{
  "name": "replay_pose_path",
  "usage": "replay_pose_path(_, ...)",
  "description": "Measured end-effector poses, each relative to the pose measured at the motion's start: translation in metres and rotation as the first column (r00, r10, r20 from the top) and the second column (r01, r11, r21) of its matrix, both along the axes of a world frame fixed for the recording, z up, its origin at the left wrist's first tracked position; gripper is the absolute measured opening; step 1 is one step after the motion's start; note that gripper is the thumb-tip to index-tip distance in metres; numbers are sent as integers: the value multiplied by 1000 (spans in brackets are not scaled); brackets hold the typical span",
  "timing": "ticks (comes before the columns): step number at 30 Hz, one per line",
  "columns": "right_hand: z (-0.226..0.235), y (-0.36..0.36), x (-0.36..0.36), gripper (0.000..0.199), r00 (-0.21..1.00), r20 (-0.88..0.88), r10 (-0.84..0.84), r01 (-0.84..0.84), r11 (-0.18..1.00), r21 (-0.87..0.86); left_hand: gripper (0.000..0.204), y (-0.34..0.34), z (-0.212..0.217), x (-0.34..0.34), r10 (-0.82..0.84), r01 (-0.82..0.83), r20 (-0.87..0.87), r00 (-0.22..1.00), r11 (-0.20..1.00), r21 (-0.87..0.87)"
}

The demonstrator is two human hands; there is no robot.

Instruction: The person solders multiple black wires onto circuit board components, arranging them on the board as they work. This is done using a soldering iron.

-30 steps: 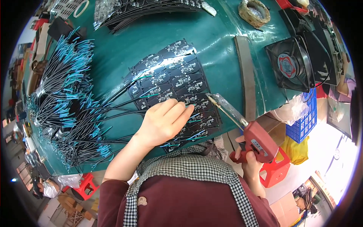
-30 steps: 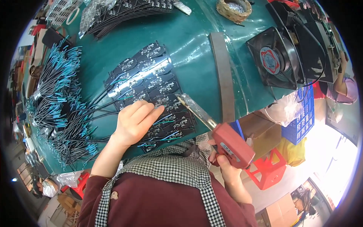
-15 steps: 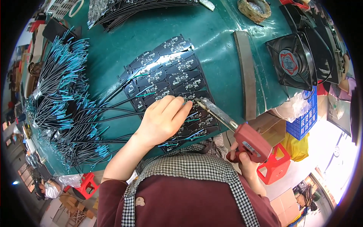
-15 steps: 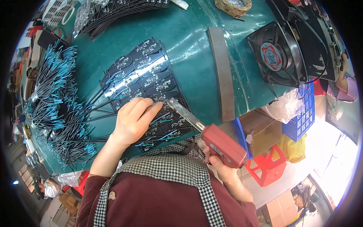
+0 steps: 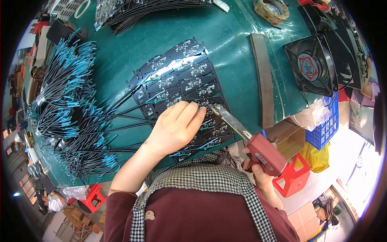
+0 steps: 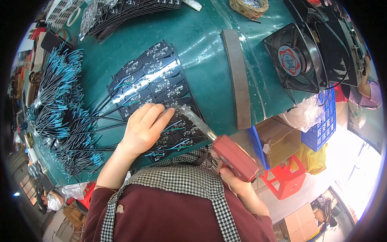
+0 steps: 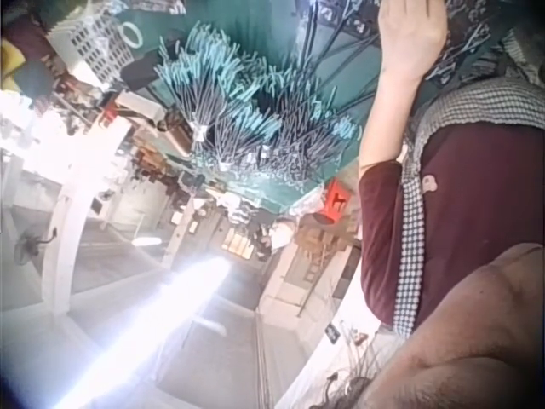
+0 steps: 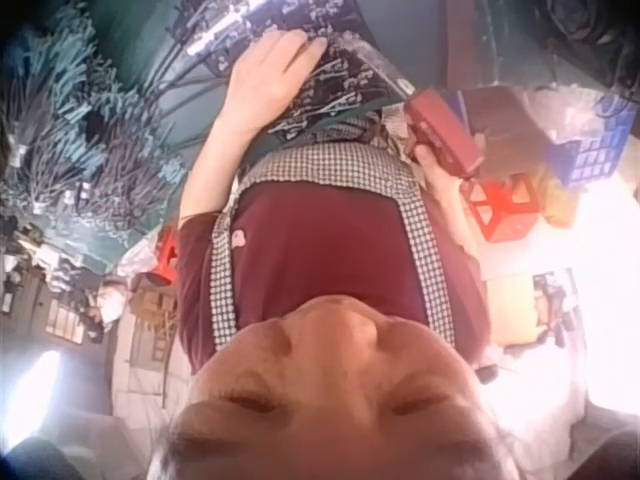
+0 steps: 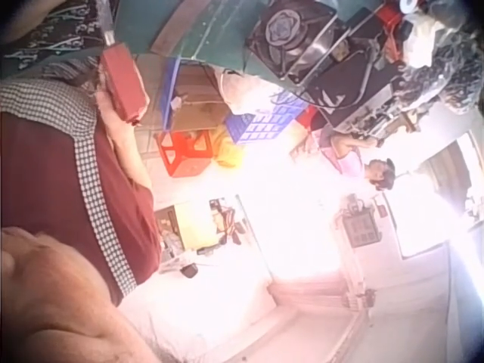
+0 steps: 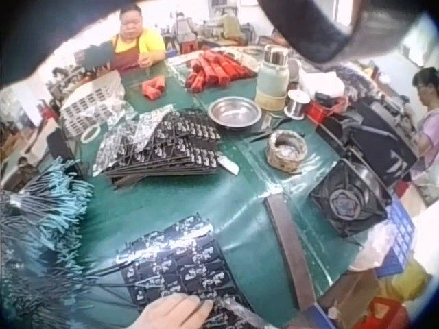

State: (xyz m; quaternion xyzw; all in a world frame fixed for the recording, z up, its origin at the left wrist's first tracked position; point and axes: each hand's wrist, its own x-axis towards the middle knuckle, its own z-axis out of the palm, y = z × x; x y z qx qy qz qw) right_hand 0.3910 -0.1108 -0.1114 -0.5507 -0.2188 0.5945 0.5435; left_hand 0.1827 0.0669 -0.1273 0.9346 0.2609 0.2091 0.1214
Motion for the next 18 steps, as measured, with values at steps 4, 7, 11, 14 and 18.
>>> replay_pose_path(4, -1, -1, -1, 68, 999, 39, -9, 8, 999, 41, 35, 0, 0, -1, -4, 5, -14, 1000, 1000, 18)
replay_pose_path(7, 1, 1, 0, 68, 996, 80, -44, 41, 998, 37, 35, 1, 3, 0, -14, 15, -19, 1000, 1000, 20)
replay_pose_path(11, 0, 3, 2, 67, 998, 62, -22, 19, 999, 48, 34, 1, 4, 0, -21, 22, -28, 999, 1000, 18)
replay_pose_path(14, -1, 5, 2, 65, 1000, 30, -7, 5, 998, 56, 26, 2, 5, 2, 10, -10, 24, 1000, 1000, -25)
replay_pose_path(18, -2, 7, 2, 63, 1000, 20, -9, 8, 999, 44, 19, 9, 4, -1, 202, -89, 180, 963, 864, -496)
